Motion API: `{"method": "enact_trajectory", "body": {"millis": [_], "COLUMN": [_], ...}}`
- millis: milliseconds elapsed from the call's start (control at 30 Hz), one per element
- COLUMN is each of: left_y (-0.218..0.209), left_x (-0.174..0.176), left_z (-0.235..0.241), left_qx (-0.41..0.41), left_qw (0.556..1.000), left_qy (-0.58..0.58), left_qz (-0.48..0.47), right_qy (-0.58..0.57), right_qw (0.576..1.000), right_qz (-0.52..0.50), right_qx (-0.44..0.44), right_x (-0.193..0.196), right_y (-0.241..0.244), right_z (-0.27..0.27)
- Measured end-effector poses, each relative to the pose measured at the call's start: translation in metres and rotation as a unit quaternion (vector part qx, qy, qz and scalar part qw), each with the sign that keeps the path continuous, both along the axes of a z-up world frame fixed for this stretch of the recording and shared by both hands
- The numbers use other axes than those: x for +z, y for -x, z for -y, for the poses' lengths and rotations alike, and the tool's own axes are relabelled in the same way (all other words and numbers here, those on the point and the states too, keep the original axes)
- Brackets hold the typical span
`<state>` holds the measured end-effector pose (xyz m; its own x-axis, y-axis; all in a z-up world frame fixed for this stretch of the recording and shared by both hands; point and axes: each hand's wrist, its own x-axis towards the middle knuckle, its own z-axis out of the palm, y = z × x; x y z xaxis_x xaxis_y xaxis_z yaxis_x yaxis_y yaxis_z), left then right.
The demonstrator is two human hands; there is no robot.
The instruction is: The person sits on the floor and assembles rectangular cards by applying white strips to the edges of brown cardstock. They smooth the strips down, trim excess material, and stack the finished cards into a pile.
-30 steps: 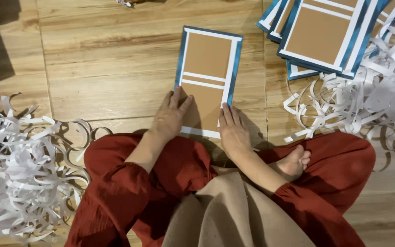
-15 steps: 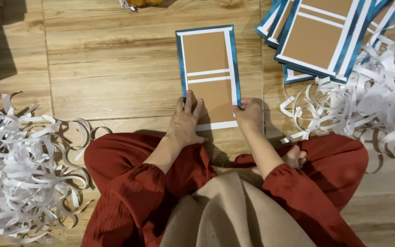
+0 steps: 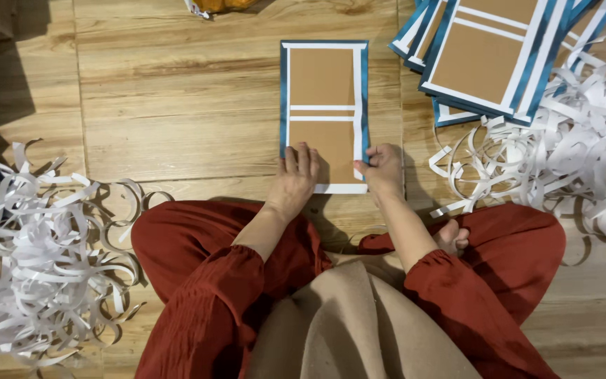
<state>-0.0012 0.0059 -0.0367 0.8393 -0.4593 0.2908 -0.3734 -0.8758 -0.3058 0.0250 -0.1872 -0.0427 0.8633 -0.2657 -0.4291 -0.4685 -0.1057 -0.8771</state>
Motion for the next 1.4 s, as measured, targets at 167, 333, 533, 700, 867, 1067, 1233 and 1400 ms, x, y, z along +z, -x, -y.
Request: {"method": "enact_trajectory", "body": {"millis": [167,333,533,700,867,1067,1233,1400], "left_y": [0.001,0.003,0.003,0.000,-0.002,-0.014,-0.023,-0.030], "left_x": [-0.002,-0.004,0.015,0.018,0.024,0.041,0.033,0.036], "left_z": [-0.001,-0.002,0.000,0.002,-0.002,-0.004,-0.010,-0.012], "left_qx": [-0.105,-0.095,-0.095,-0.094,-0.091,-0.004,0.013,0.012], "left_qw": [0.994,0.995,0.995,0.994,0.995,0.959,0.933,0.920], "left_qy": [0.036,0.036,0.020,0.004,0.009,0.025,0.044,0.047], "left_qz": [0.018,-0.008,0.038,0.060,0.050,-0.281,-0.357,-0.388], "right_qy": [0.346,0.450,0.487,0.517,0.523,0.494,0.494,0.467], "right_qw": [0.923,0.830,0.724,0.687,0.671,0.683,0.684,0.697], "right_qz": [0.015,0.071,0.040,0.112,0.131,0.145,0.143,0.108], "right_qx": [0.165,0.322,0.487,0.498,0.508,0.518,0.518,0.533], "right_x": [0.037,0.054,0.066,0.054,0.045,0.061,0.068,0.062], "right_y": [-0.002,0.011,0.016,0.007,0.004,-0.006,-0.011,-0.025], "right_z": [-0.002,-0.004,-0.006,-0.001,0.005,0.006,0.003,0.002]}}
